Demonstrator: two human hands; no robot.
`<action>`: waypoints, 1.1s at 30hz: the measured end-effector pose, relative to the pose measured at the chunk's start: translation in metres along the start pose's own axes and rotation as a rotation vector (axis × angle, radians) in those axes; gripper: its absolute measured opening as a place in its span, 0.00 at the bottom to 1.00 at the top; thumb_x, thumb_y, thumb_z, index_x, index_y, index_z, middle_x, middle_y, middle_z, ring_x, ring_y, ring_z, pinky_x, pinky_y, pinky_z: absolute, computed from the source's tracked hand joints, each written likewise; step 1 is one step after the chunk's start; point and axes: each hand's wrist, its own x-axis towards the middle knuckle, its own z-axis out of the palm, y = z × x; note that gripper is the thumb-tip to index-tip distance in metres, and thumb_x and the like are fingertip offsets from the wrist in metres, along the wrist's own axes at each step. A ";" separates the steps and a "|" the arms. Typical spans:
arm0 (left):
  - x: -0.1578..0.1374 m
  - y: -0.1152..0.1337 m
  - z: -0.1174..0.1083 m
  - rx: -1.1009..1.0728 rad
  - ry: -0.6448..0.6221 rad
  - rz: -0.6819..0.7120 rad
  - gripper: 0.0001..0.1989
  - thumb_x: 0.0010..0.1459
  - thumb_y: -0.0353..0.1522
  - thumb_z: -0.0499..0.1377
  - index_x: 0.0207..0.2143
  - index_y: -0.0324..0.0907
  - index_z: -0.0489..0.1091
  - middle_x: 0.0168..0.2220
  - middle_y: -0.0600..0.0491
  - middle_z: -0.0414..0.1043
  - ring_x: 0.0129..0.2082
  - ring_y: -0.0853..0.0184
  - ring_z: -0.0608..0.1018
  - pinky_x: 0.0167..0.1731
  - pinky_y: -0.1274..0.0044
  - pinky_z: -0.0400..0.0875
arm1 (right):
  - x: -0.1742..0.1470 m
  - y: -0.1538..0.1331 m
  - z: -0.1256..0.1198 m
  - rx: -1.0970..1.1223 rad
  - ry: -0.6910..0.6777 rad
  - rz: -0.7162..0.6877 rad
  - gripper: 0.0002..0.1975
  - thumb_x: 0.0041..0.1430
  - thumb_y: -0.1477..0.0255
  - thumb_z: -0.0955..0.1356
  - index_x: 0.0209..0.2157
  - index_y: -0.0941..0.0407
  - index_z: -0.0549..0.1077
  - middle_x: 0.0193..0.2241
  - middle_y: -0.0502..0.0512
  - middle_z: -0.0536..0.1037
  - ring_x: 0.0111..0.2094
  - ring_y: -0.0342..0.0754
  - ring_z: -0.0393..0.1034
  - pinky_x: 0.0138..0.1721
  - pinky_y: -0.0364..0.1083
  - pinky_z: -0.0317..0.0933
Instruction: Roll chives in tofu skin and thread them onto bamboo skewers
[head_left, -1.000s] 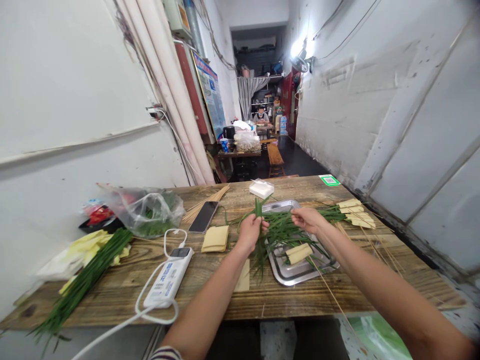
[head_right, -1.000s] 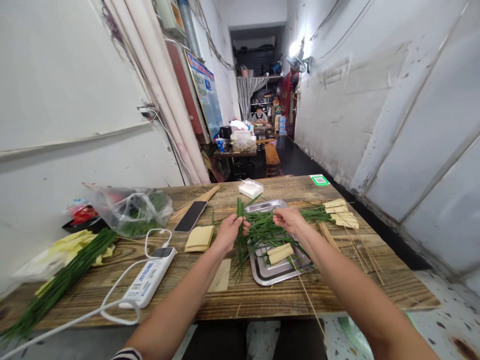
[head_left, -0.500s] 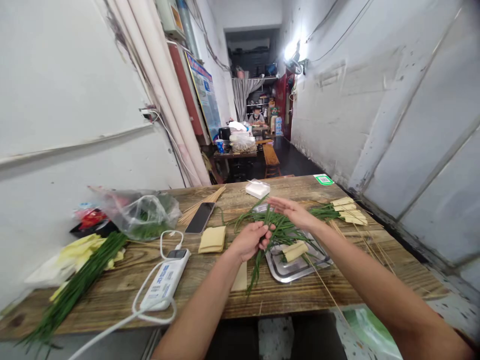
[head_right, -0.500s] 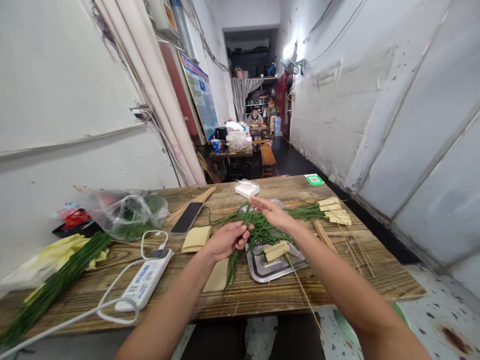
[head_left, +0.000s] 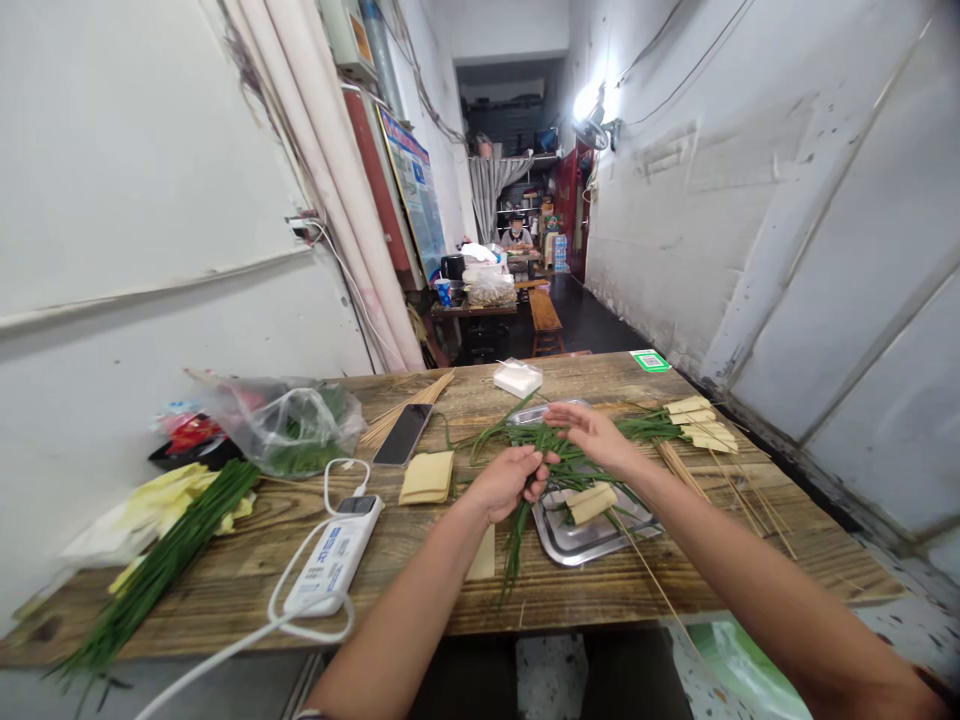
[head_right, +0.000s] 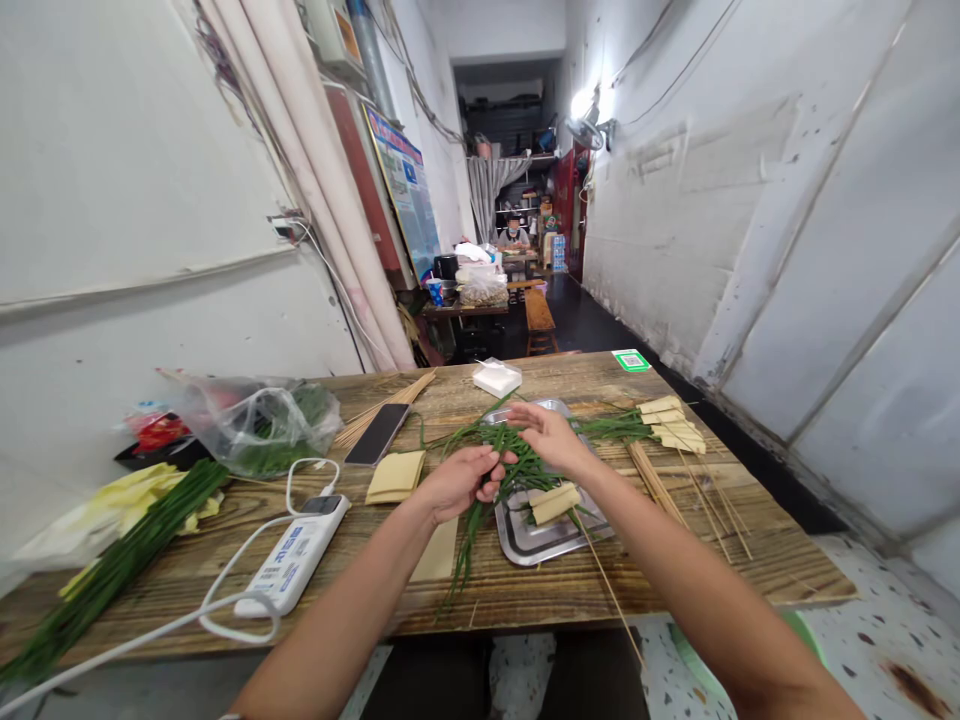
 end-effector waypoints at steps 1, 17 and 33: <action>0.000 -0.001 0.001 0.023 0.013 0.008 0.11 0.58 0.35 0.57 0.36 0.34 0.67 0.21 0.59 0.60 0.16 0.79 0.62 0.16 0.85 0.50 | 0.001 0.000 -0.001 -0.032 0.062 0.013 0.16 0.44 0.76 0.68 0.39 0.55 0.75 0.40 0.52 0.79 0.44 0.47 0.72 0.50 0.47 0.62; 0.001 -0.005 0.012 0.173 0.035 0.036 0.10 0.57 0.36 0.57 0.32 0.37 0.64 0.20 0.61 0.60 0.14 0.80 0.61 0.15 0.85 0.47 | -0.006 -0.007 -0.003 0.119 -0.127 0.277 0.12 0.40 0.67 0.74 0.20 0.60 0.71 0.21 0.47 0.74 0.22 0.40 0.70 0.31 0.41 0.66; 0.002 -0.007 0.015 0.158 0.034 0.046 0.09 0.58 0.35 0.55 0.33 0.36 0.65 0.20 0.60 0.60 0.14 0.79 0.61 0.14 0.84 0.49 | -0.008 -0.010 -0.009 0.172 -0.111 0.338 0.12 0.38 0.68 0.76 0.22 0.60 0.74 0.24 0.49 0.76 0.24 0.41 0.71 0.31 0.42 0.68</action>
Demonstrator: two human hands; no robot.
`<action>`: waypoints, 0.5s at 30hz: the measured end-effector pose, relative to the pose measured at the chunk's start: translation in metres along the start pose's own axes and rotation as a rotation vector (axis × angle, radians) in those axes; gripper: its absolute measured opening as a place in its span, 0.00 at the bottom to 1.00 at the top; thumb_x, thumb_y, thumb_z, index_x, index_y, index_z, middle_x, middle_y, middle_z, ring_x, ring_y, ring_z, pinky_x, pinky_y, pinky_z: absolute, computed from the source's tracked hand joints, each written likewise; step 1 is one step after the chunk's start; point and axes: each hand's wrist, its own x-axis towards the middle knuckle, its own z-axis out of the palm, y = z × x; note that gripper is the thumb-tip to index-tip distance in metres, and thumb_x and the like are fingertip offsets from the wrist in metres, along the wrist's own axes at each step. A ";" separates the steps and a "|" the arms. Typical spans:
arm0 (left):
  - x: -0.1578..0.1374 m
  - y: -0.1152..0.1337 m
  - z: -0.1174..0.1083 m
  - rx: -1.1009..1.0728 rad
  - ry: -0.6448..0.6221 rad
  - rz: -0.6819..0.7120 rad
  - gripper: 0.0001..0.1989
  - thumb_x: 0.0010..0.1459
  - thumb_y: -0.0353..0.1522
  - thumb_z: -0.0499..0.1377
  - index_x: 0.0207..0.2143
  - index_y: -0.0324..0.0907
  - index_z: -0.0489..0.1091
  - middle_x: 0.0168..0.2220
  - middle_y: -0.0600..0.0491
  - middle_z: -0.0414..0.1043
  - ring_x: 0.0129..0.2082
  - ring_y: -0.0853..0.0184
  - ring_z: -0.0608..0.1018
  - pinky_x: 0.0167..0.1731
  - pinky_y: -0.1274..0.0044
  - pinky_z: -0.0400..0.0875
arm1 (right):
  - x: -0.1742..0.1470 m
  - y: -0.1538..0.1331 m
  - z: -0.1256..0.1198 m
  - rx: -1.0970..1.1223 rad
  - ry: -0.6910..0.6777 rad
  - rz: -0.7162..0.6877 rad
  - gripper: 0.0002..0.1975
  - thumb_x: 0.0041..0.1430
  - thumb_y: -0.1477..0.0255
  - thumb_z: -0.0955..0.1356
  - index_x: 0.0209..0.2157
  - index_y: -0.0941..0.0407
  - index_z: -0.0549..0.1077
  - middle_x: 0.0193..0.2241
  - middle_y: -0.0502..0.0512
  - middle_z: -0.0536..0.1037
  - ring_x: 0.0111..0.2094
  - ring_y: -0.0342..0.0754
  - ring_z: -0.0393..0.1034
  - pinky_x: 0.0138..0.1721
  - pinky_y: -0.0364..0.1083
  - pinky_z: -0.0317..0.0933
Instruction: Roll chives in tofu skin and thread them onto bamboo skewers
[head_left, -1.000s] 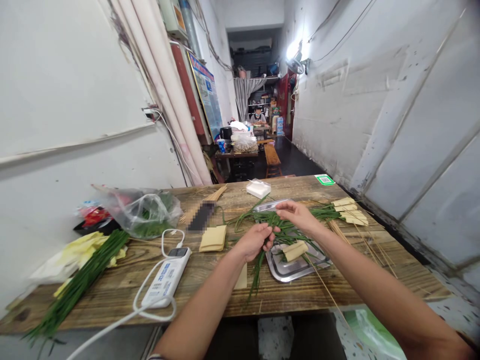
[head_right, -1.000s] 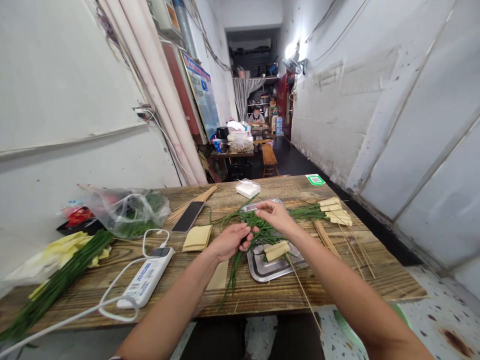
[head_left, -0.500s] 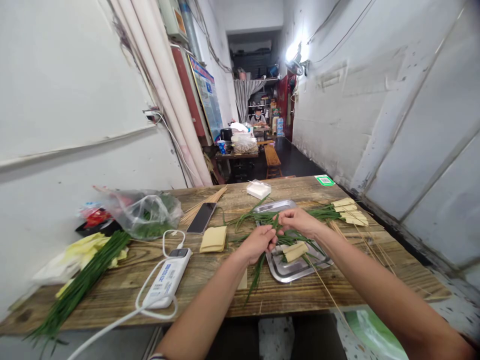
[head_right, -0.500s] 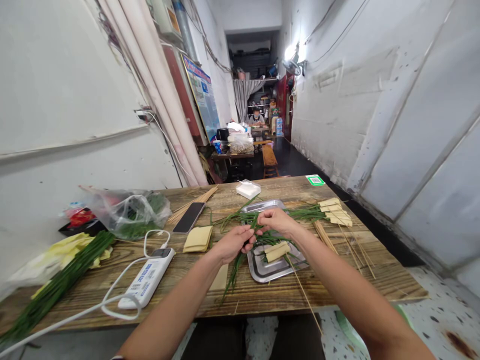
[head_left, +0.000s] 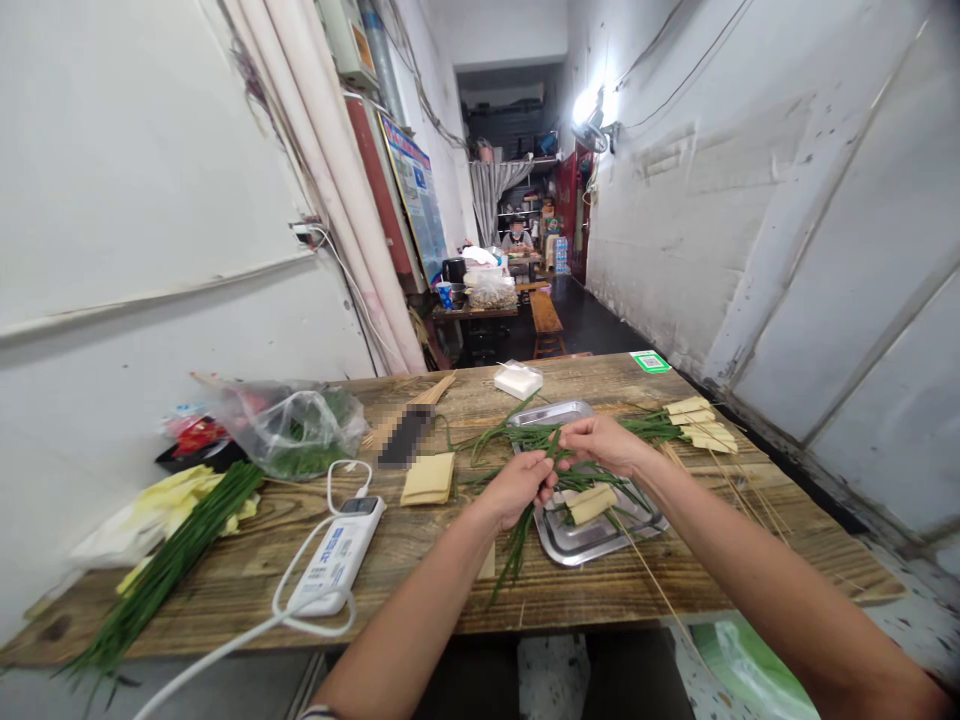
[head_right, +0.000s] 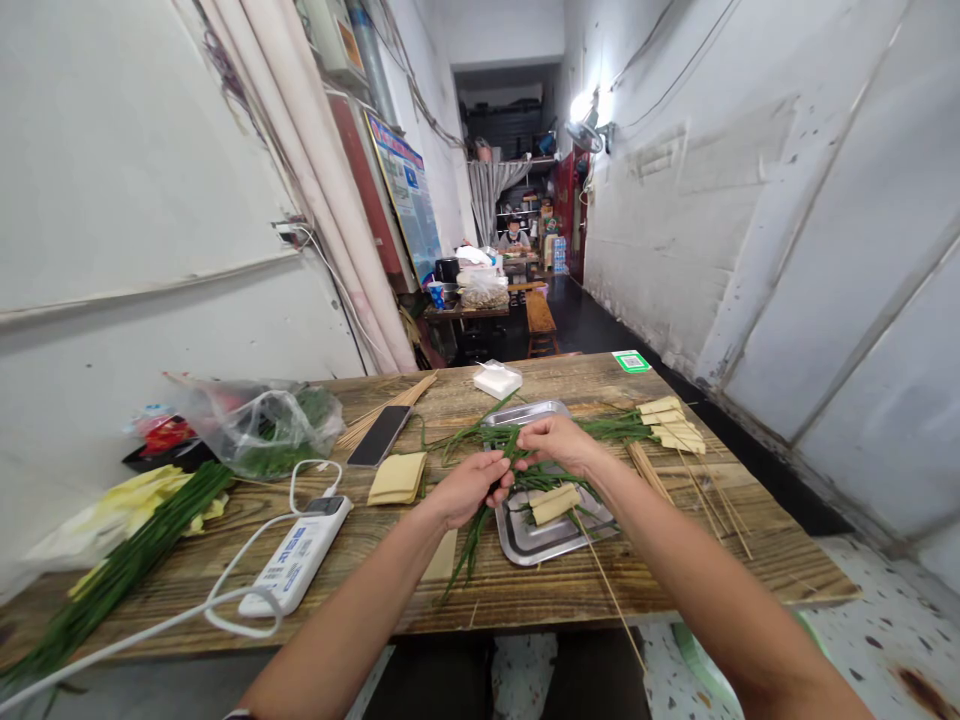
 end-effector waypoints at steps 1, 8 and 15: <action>0.000 -0.001 0.000 -0.002 -0.001 -0.001 0.09 0.58 0.35 0.56 0.33 0.36 0.65 0.20 0.60 0.60 0.14 0.79 0.61 0.14 0.84 0.49 | 0.001 0.001 -0.001 -0.001 0.033 -0.001 0.11 0.38 0.68 0.76 0.22 0.60 0.74 0.24 0.50 0.76 0.24 0.41 0.71 0.31 0.42 0.68; -0.002 0.001 -0.001 -0.044 0.002 -0.038 0.10 0.58 0.34 0.56 0.34 0.35 0.66 0.20 0.61 0.56 0.14 0.80 0.58 0.15 0.84 0.44 | 0.004 0.000 -0.015 -0.193 0.153 -0.164 0.11 0.52 0.71 0.67 0.36 0.58 0.77 0.36 0.56 0.79 0.36 0.46 0.73 0.35 0.43 0.69; -0.002 0.004 0.002 -0.144 0.008 -0.067 0.10 0.60 0.35 0.53 0.35 0.35 0.65 0.20 0.61 0.54 0.14 0.80 0.57 0.16 0.84 0.43 | -0.014 0.012 -0.011 -0.695 -0.084 -0.505 0.34 0.50 0.80 0.59 0.61 0.56 0.58 0.57 0.58 0.68 0.56 0.50 0.63 0.56 0.55 0.58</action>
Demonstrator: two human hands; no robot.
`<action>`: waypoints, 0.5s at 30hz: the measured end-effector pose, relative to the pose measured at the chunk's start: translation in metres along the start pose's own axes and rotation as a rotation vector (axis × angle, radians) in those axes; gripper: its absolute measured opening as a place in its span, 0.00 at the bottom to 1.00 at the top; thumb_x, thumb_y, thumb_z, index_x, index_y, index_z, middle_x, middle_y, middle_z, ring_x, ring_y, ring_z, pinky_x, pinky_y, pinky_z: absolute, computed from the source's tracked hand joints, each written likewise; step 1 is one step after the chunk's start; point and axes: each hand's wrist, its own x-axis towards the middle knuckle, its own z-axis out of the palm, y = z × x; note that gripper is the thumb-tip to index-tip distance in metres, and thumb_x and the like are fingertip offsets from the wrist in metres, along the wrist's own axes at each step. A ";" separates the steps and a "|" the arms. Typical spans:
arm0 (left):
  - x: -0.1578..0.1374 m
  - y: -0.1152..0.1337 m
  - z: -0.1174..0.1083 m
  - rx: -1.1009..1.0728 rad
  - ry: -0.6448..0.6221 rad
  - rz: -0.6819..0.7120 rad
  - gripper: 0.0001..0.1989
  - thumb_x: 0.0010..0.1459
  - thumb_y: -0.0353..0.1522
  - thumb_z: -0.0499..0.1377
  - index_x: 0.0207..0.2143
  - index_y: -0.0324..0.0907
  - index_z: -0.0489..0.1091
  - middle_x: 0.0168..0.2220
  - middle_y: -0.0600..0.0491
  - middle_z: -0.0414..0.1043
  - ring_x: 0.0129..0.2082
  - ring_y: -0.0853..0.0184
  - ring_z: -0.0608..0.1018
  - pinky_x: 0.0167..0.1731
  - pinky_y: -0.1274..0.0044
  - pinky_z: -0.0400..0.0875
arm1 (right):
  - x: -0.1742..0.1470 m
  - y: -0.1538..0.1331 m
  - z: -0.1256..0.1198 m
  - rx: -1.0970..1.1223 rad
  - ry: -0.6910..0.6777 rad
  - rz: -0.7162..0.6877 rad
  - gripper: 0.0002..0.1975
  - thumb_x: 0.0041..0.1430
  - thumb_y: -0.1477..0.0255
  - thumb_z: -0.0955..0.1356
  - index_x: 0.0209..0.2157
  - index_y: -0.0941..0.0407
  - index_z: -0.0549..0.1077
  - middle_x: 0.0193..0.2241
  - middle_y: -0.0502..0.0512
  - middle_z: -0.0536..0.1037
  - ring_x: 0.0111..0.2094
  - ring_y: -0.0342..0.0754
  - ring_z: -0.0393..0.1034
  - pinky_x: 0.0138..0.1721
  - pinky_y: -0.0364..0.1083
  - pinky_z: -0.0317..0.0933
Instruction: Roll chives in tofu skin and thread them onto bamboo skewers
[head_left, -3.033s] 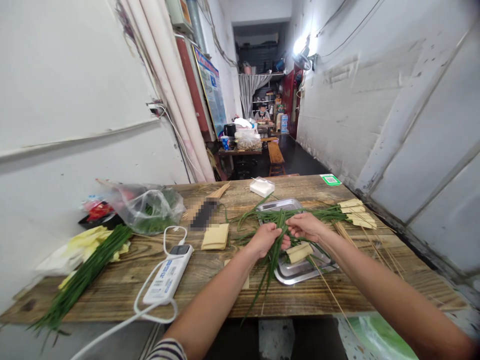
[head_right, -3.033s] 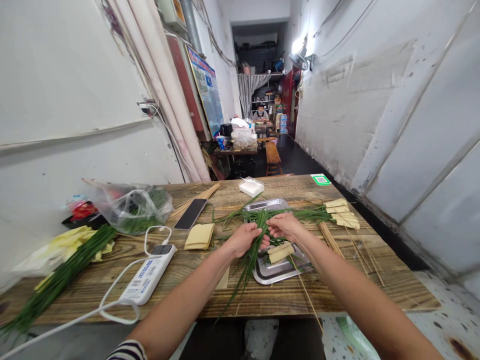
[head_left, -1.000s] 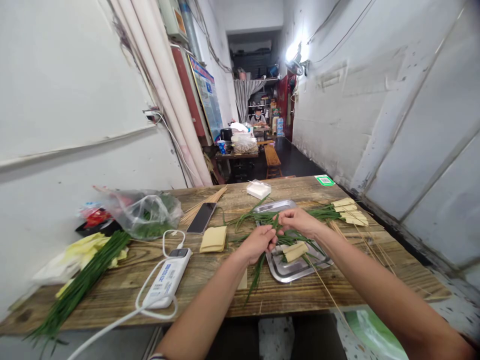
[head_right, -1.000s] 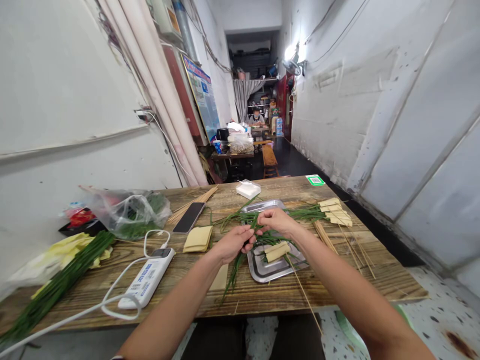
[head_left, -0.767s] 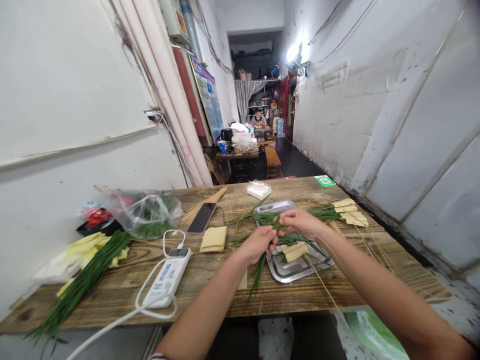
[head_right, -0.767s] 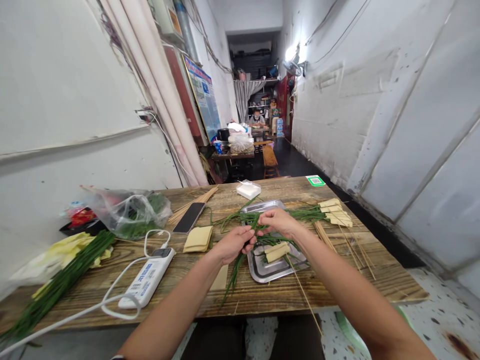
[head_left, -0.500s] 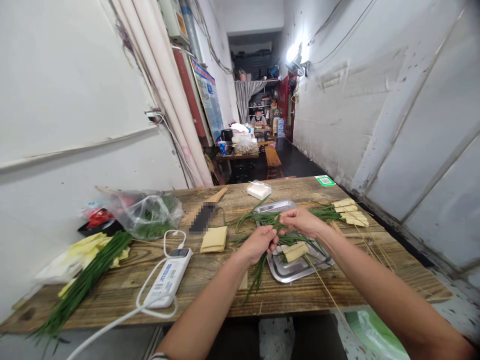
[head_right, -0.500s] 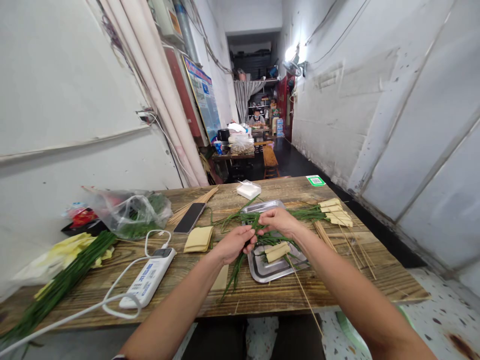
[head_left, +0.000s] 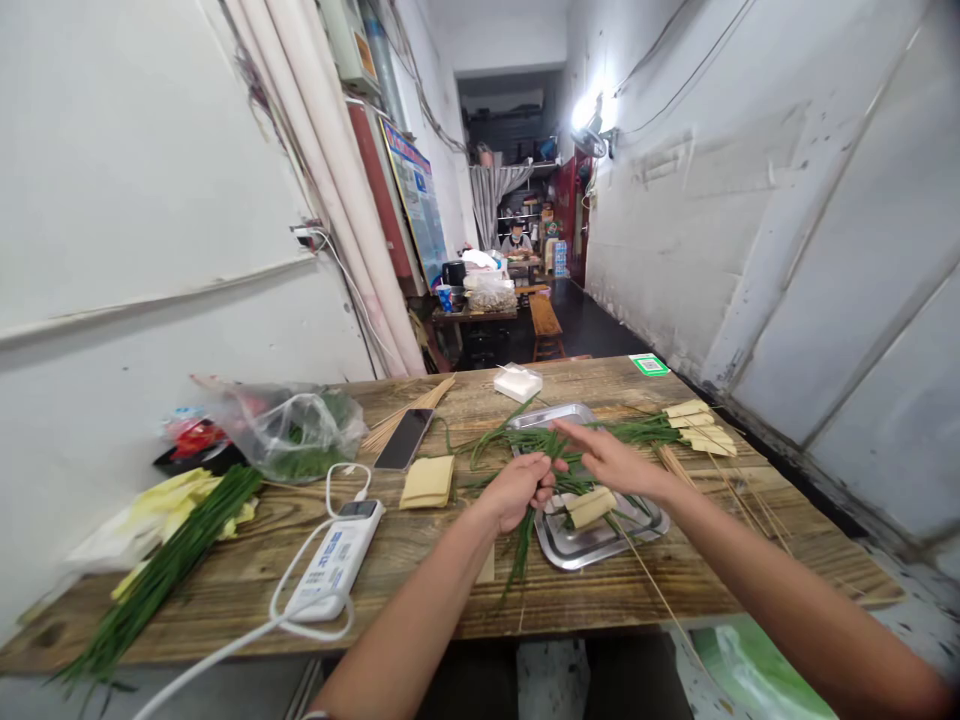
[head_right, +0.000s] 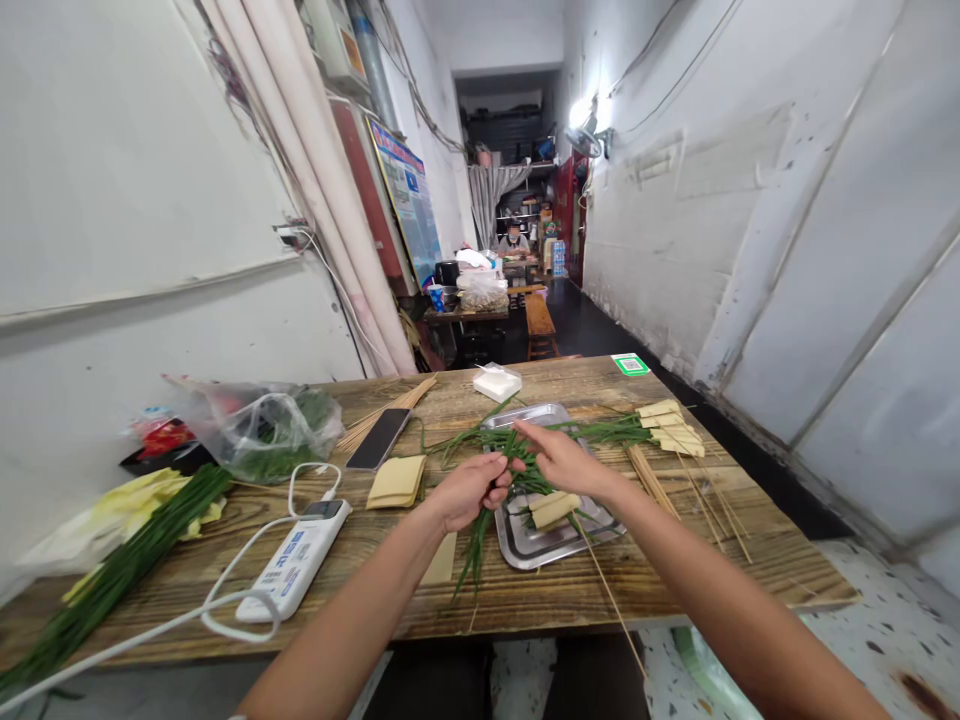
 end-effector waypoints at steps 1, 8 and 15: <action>0.000 0.000 0.000 -0.008 -0.005 -0.009 0.10 0.60 0.35 0.53 0.35 0.35 0.65 0.21 0.61 0.54 0.15 0.79 0.57 0.16 0.84 0.43 | -0.003 -0.001 0.004 -0.073 -0.016 -0.008 0.35 0.50 0.81 0.58 0.63 0.57 0.55 0.57 0.59 0.67 0.55 0.49 0.64 0.56 0.55 0.58; -0.001 0.002 0.001 0.019 -0.071 -0.056 0.11 0.58 0.37 0.56 0.32 0.36 0.63 0.20 0.62 0.53 0.14 0.81 0.54 0.16 0.84 0.41 | -0.005 -0.020 0.003 -0.690 0.105 -0.232 0.24 0.60 0.78 0.61 0.58 0.56 0.62 0.60 0.62 0.63 0.61 0.54 0.55 0.58 0.58 0.53; -0.006 0.003 0.001 0.040 -0.188 -0.060 0.15 0.53 0.36 0.61 0.25 0.40 0.56 0.20 0.61 0.55 0.15 0.82 0.55 0.17 0.84 0.41 | -0.008 -0.049 0.011 -1.149 -0.105 -0.438 0.10 0.64 0.75 0.61 0.36 0.58 0.74 0.32 0.56 0.77 0.47 0.51 0.65 0.60 0.59 0.46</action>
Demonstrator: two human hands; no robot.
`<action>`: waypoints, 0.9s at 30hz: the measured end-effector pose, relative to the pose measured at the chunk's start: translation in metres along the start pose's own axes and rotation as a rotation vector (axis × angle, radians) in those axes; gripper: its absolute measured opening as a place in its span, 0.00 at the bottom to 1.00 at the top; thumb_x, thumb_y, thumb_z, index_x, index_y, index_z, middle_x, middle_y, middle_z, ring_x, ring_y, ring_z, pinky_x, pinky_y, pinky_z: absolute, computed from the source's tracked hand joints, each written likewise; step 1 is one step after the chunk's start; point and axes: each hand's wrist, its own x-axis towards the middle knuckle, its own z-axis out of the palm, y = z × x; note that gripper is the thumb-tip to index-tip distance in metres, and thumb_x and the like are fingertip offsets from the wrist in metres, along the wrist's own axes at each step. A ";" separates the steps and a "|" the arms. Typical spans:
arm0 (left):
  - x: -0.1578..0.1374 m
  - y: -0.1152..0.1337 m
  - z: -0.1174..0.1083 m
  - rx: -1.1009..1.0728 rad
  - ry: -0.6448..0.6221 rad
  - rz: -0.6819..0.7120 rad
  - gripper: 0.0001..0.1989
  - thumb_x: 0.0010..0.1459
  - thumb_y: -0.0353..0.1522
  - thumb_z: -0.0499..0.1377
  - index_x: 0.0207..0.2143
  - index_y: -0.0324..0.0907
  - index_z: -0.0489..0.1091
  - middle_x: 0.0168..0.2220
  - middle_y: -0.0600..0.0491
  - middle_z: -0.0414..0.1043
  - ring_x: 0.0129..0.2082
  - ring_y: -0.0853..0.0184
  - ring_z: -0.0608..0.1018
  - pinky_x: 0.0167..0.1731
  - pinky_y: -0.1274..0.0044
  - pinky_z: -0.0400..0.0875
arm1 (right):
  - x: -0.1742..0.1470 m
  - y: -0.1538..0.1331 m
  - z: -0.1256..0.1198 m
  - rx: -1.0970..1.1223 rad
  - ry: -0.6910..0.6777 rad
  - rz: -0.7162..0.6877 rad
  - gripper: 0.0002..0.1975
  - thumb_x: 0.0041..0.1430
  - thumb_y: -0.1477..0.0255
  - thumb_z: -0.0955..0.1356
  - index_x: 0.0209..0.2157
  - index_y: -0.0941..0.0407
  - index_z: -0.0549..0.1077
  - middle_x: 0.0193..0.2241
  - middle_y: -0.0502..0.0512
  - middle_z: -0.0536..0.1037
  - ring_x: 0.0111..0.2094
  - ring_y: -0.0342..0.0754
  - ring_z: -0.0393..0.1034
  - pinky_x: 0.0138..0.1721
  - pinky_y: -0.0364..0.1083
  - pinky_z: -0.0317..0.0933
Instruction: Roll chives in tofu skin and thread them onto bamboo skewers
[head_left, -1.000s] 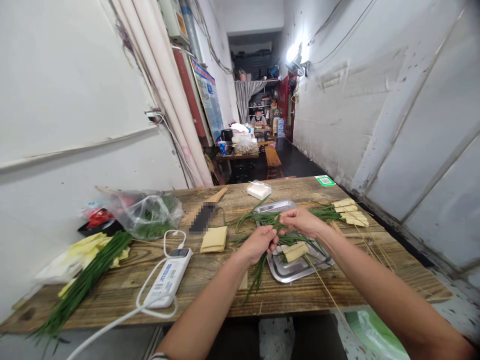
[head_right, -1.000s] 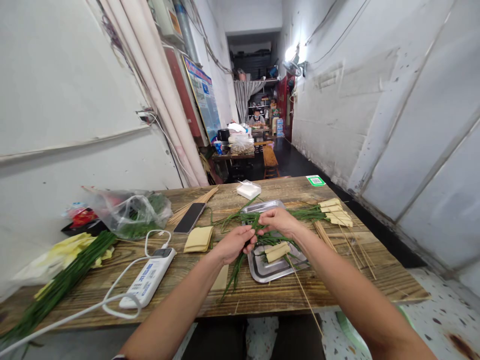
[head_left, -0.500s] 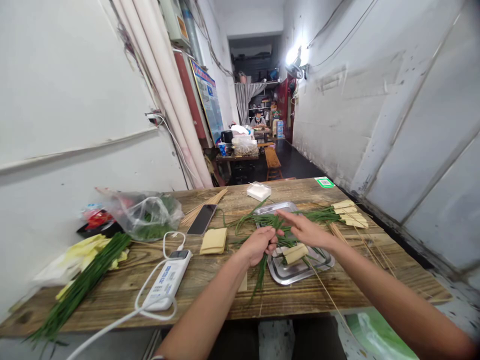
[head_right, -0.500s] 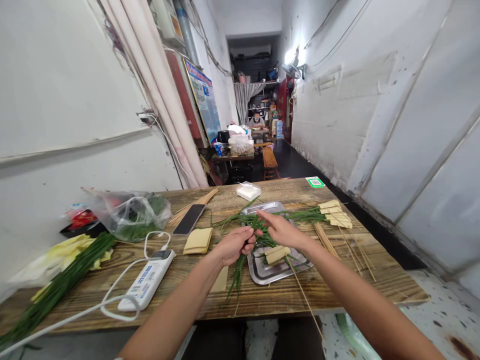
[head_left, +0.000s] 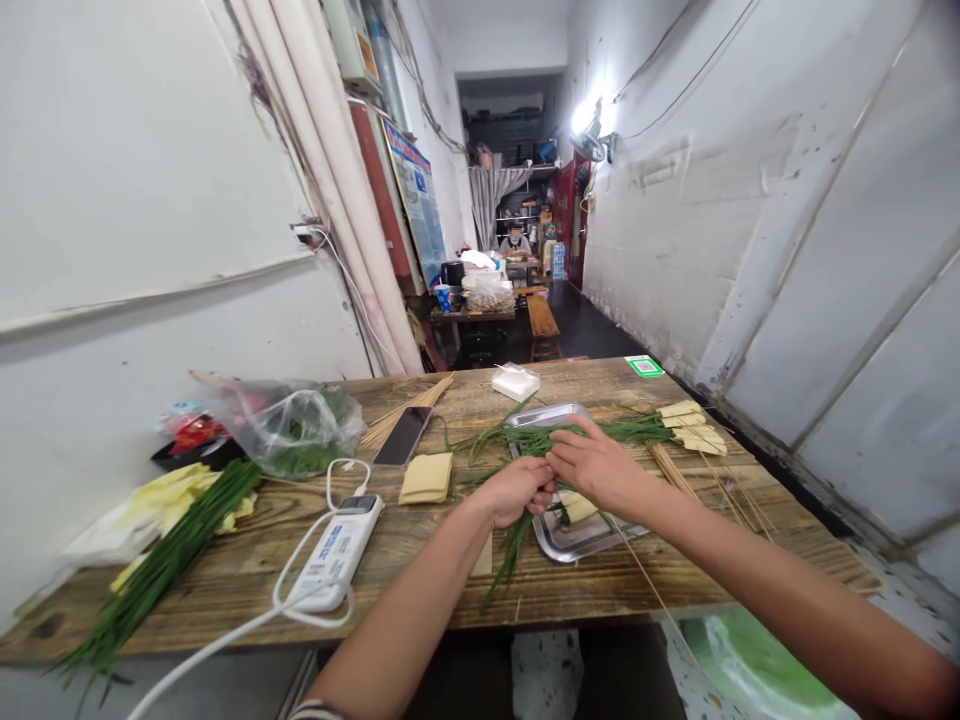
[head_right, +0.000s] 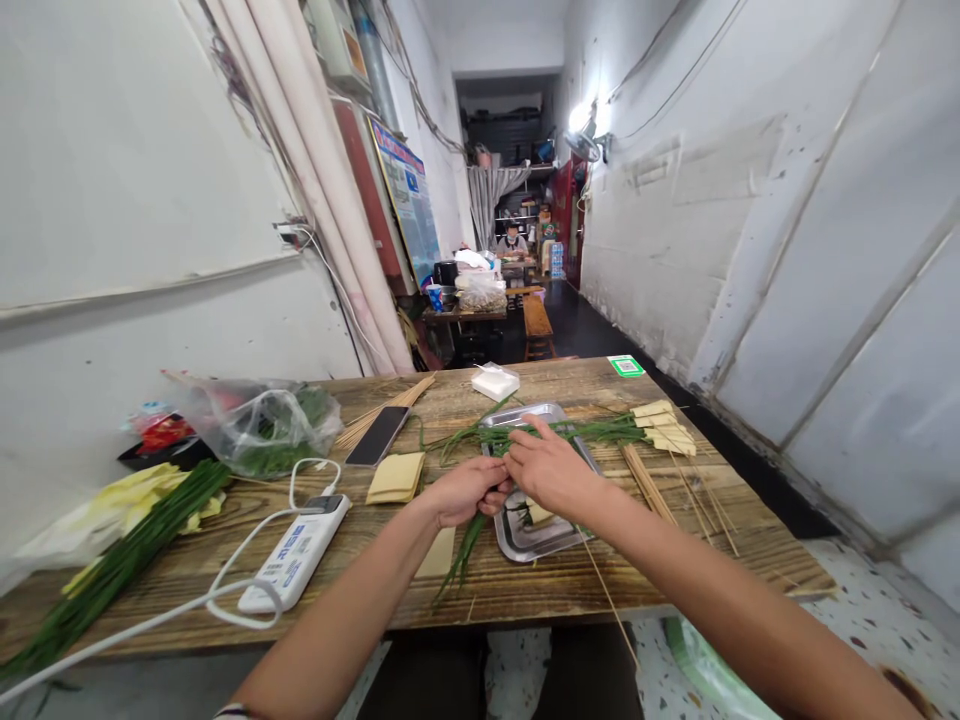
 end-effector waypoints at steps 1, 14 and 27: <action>-0.001 0.000 0.000 -0.003 -0.015 0.000 0.15 0.53 0.35 0.61 0.25 0.39 0.56 0.21 0.60 0.56 0.15 0.81 0.56 0.17 0.84 0.42 | 0.000 -0.001 -0.001 -0.026 -0.015 -0.017 0.11 0.64 0.75 0.61 0.34 0.58 0.74 0.29 0.54 0.76 0.44 0.50 0.66 0.60 0.58 0.45; -0.010 0.000 -0.005 0.280 0.083 0.125 0.19 0.48 0.45 0.61 0.23 0.38 0.61 0.17 0.63 0.52 0.15 0.80 0.52 0.17 0.82 0.44 | -0.002 0.000 -0.010 -0.011 -0.135 0.107 0.13 0.65 0.71 0.61 0.30 0.58 0.73 0.29 0.55 0.70 0.36 0.48 0.59 0.36 0.47 0.50; -0.011 0.000 -0.011 0.703 0.086 0.279 0.16 0.56 0.39 0.51 0.20 0.40 0.61 0.17 0.60 0.54 0.18 0.74 0.57 0.21 0.80 0.51 | 0.005 -0.012 -0.014 0.234 -0.343 0.288 0.10 0.59 0.79 0.63 0.31 0.62 0.76 0.30 0.60 0.77 0.31 0.47 0.70 0.31 0.44 0.56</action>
